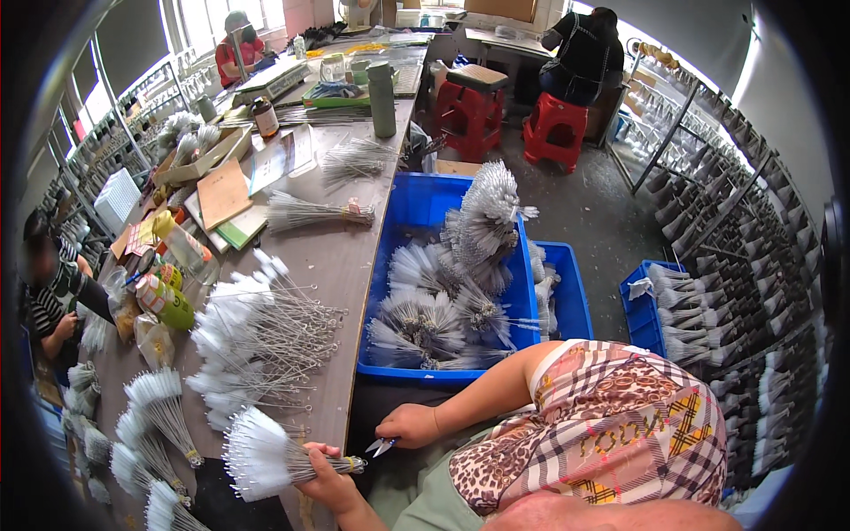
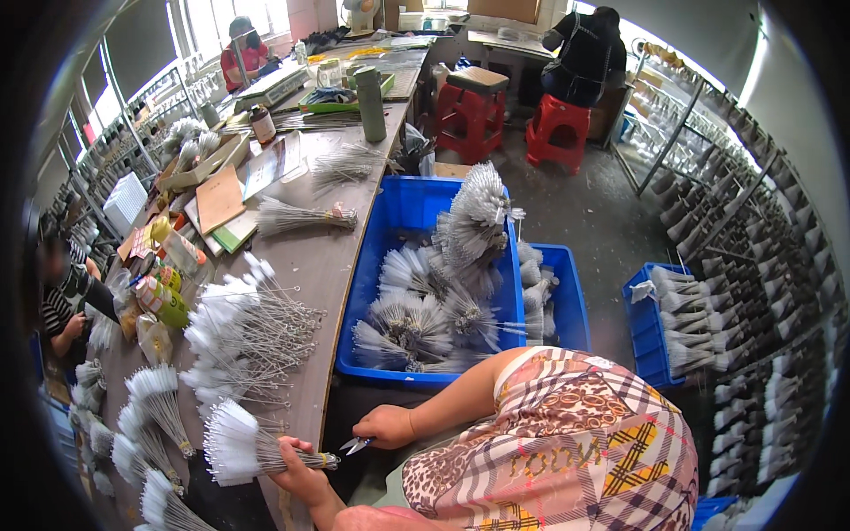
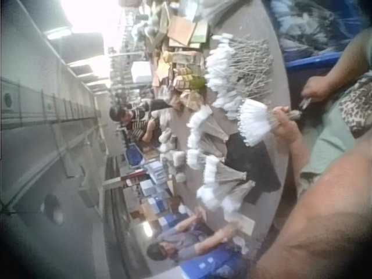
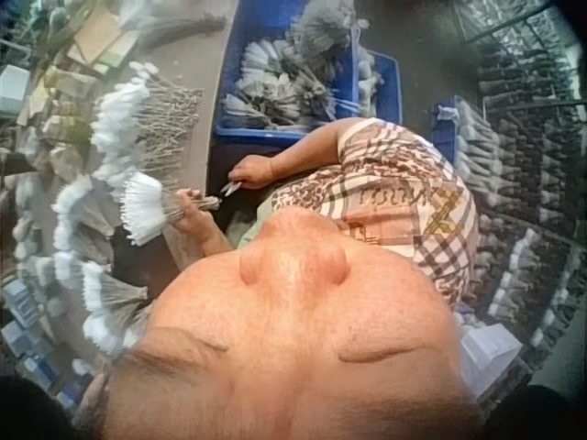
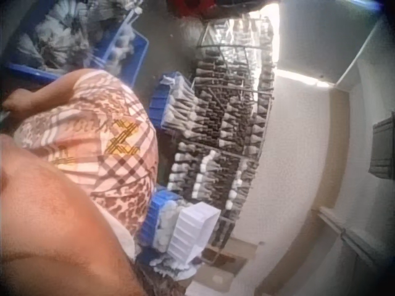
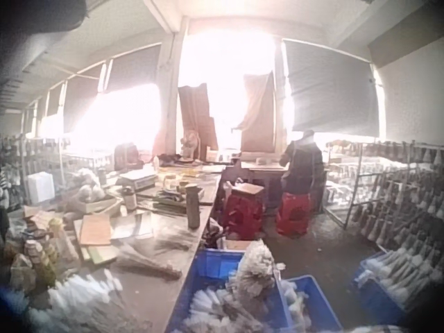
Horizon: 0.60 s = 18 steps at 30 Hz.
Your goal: The worker gathers a bundle of synthetic white brush fibers and secures them using wire and small scissors in a factory setting.
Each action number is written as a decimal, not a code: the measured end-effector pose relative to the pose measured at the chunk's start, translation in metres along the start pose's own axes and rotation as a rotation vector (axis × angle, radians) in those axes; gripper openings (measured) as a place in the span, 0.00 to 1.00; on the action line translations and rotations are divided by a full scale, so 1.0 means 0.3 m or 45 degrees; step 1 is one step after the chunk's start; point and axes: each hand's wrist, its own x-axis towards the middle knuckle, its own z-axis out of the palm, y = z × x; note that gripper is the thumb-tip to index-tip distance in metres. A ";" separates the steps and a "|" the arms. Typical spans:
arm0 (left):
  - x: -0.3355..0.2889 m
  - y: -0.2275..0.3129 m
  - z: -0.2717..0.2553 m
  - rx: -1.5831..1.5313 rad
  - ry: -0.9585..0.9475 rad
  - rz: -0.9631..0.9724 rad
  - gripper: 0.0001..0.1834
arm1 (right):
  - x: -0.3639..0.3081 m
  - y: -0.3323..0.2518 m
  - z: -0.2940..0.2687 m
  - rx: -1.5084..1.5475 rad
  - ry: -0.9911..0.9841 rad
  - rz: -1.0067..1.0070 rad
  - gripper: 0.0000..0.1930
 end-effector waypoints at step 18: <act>-0.001 -0.007 0.001 -0.030 -0.076 0.080 0.23 | -0.012 -0.003 -0.011 0.018 0.032 0.002 0.09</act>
